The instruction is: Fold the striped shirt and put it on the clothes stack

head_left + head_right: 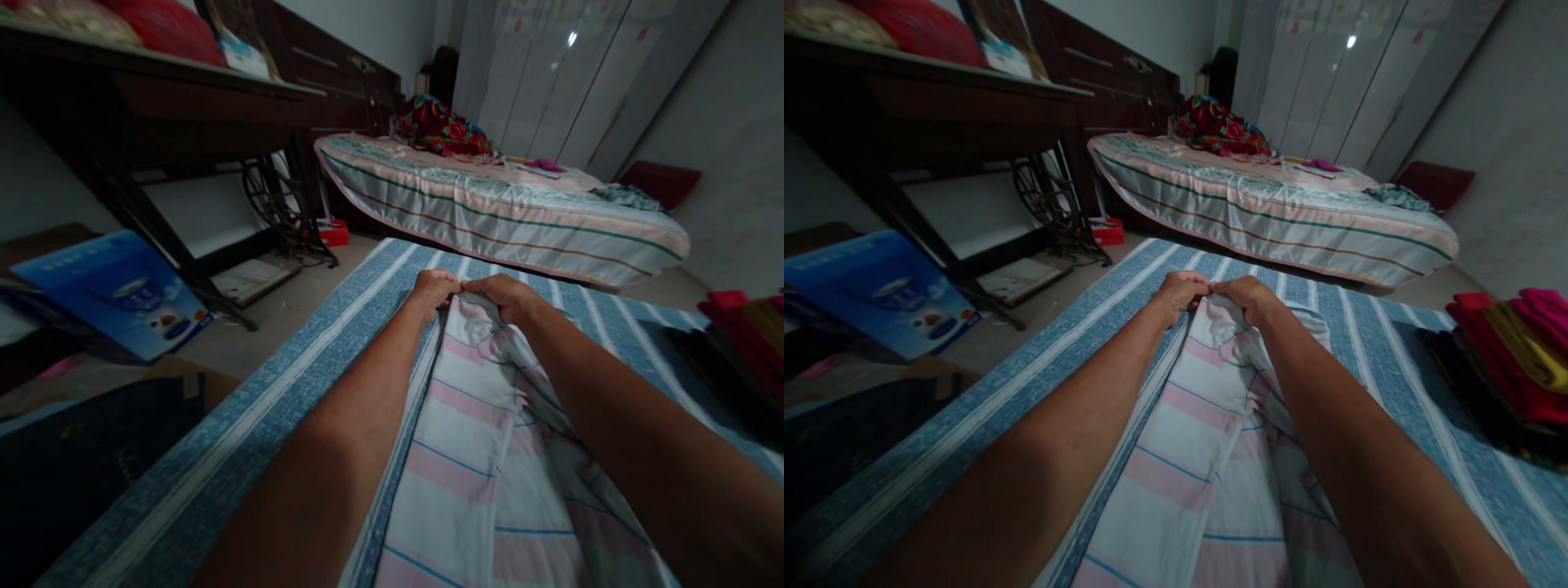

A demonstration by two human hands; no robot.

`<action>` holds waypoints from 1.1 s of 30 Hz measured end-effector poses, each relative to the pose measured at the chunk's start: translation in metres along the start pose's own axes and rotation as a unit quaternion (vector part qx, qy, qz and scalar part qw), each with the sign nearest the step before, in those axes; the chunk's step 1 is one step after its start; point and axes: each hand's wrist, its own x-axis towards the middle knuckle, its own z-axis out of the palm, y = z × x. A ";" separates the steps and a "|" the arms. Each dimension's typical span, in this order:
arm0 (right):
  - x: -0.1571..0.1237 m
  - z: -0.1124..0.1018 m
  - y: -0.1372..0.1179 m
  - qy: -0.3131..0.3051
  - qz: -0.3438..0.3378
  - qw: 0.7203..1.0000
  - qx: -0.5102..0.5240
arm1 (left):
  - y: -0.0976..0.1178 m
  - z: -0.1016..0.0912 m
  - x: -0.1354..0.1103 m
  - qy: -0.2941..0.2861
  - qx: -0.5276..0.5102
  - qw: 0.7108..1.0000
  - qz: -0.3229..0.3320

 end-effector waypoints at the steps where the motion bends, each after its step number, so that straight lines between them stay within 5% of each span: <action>1: 0.000 0.000 0.000 -0.006 0.003 1.000 0.011 | -0.001 0.000 0.001 -0.005 -0.005 1.000 0.007; 15: 0.008 0.009 0.008 0.003 0.012 0.996 0.086 | -0.005 0.003 0.002 -0.018 0.005 0.999 0.036; 27: 0.018 0.015 0.007 0.140 -0.063 0.987 0.050 | -0.001 0.002 -0.006 -0.018 0.040 0.998 0.037; 33: 0.013 0.018 0.003 0.160 -0.096 0.981 0.054 | 0.001 0.003 -0.009 -0.021 0.032 0.999 0.036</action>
